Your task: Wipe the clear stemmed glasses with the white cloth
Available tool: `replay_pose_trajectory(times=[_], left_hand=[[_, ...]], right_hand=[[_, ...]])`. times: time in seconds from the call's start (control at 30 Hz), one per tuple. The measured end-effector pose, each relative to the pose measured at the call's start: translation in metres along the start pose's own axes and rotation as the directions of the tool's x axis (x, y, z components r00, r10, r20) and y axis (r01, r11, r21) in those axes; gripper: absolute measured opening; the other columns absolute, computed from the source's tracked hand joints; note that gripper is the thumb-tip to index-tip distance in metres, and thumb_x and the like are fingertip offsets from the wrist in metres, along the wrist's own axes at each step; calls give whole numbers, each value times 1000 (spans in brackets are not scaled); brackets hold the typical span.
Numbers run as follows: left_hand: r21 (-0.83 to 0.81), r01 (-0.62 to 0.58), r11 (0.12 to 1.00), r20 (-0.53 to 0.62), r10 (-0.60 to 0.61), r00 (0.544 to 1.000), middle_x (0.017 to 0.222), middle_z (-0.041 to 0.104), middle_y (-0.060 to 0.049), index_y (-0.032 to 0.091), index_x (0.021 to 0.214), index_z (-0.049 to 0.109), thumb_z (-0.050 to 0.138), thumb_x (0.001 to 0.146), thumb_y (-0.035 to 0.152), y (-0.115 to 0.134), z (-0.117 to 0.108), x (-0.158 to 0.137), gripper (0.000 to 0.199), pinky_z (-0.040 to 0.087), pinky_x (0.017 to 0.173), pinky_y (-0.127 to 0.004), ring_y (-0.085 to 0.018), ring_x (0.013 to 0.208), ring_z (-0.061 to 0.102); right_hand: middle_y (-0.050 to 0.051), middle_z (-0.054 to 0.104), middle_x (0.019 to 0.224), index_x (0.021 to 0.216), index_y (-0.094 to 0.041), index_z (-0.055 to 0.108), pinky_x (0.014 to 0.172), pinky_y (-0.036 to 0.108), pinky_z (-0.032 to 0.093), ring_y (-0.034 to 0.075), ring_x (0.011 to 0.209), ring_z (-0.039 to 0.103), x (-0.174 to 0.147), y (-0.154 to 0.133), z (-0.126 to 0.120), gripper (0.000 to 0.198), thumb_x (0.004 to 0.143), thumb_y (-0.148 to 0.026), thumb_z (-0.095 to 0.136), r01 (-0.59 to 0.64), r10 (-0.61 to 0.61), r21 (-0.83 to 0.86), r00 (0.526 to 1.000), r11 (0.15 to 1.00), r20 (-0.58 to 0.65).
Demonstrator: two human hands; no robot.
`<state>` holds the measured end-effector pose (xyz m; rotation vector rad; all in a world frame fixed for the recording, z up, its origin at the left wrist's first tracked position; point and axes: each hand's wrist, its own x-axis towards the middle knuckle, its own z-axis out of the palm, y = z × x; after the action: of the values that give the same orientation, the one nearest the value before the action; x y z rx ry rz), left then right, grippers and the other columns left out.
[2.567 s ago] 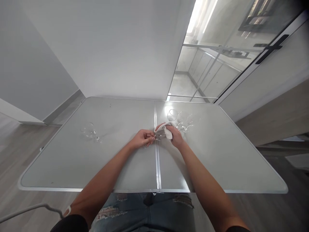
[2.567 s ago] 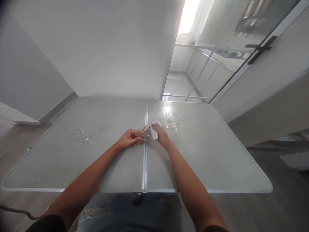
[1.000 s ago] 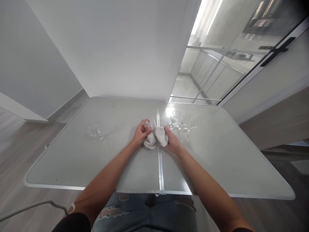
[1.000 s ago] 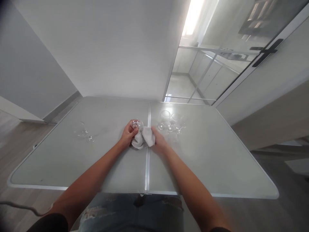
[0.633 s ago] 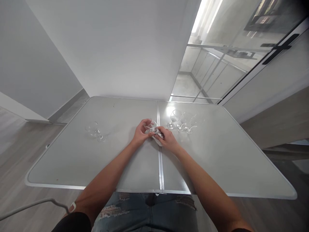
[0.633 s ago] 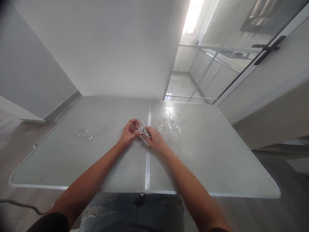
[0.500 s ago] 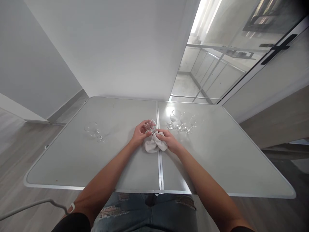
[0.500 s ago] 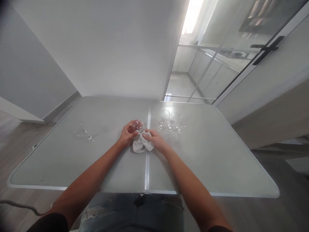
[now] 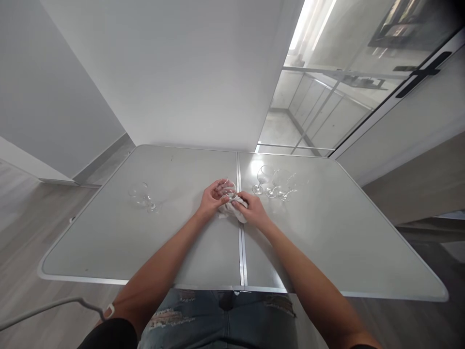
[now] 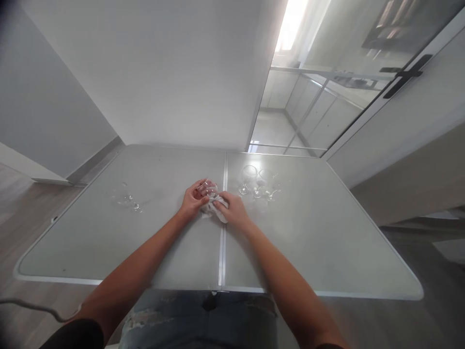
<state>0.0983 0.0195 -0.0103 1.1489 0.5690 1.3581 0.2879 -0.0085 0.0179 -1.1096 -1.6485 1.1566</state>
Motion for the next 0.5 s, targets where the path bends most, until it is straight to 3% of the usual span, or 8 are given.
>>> replay_pose_trajectory(times=[0.07, 0.13, 0.2, 0.27, 0.37, 0.43, 0.5], left_hand=[[6, 20, 1000, 18, -20, 1000, 122, 69, -18, 15, 127, 63, 91, 67, 40, 1, 2, -1, 71, 56, 94, -40, -26, 102, 71], [-1, 30, 1000, 52, -30, 998, 122, 69, -19, 15, 126, 64, 91, 67, 44, 2, 4, -2, 71, 56, 92, -41, -28, 101, 72], [-10, 23, 1000, 62, -22, 998, 122, 69, -18, 14, 126, 64, 90, 67, 45, 4, 5, -2, 71, 56, 92, -42, -28, 101, 72], [-17, 0, 1000, 22, 0, 1000, 121, 70, -17, 15, 124, 64, 90, 68, 45, 4, 4, -1, 69, 55, 95, -43, -28, 101, 72], [-21, -30, 999, -49, 29, 998, 121, 70, -16, 16, 123, 64, 90, 68, 46, 3, 1, 1, 68, 54, 97, -44, -27, 101, 73], [-18, -35, 999, -64, 34, 997, 121, 70, -17, 16, 124, 64, 90, 68, 45, 1, -1, 2, 68, 55, 97, -44, -26, 101, 73], [-17, -41, 999, -68, 40, 997, 122, 70, -17, 17, 124, 63, 91, 68, 42, 0, -1, 2, 68, 55, 97, -43, -26, 102, 73]], right_hand=[[2, 64, 74, 82, -19, 70, 65, 28, 39, 17, 70, 53, 0, 1, -4, 30, 80, -49, 74, -196, 164, 238, 975, 951, 147], [3, 64, 74, 78, -17, 69, 61, 28, 39, 15, 66, 52, -1, 3, -8, 33, 77, -50, 76, -380, 282, 445, 920, 811, 271], [3, 64, 76, 79, -17, 69, 60, 27, 40, 14, 65, 51, -1, 3, -9, 33, 76, -49, 77, -447, 337, 563, 894, 695, 294], [3, 64, 78, 86, -18, 70, 61, 26, 41, 14, 66, 52, -2, 2, -8, 34, 77, -49, 77, -437, 337, 605, 899, 666, 278], [3, 64, 84, 98, -21, 68, 64, 27, 43, 17, 73, 55, -3, -1, -4, 37, 77, -49, 78, -363, 269, 536, 931, 763, 248], [2, 63, 84, 98, -22, 68, 68, 29, 43, 18, 76, 56, -3, -2, -1, 34, 77, -46, 78, -223, 181, 363, 973, 905, 145], [2, 63, 85, 96, -22, 67, 74, 31, 44, 20, 80, 56, -4, -3, 2, 27, 79, -42, 75, -27, 27, 107, 1000, 994, 6]])
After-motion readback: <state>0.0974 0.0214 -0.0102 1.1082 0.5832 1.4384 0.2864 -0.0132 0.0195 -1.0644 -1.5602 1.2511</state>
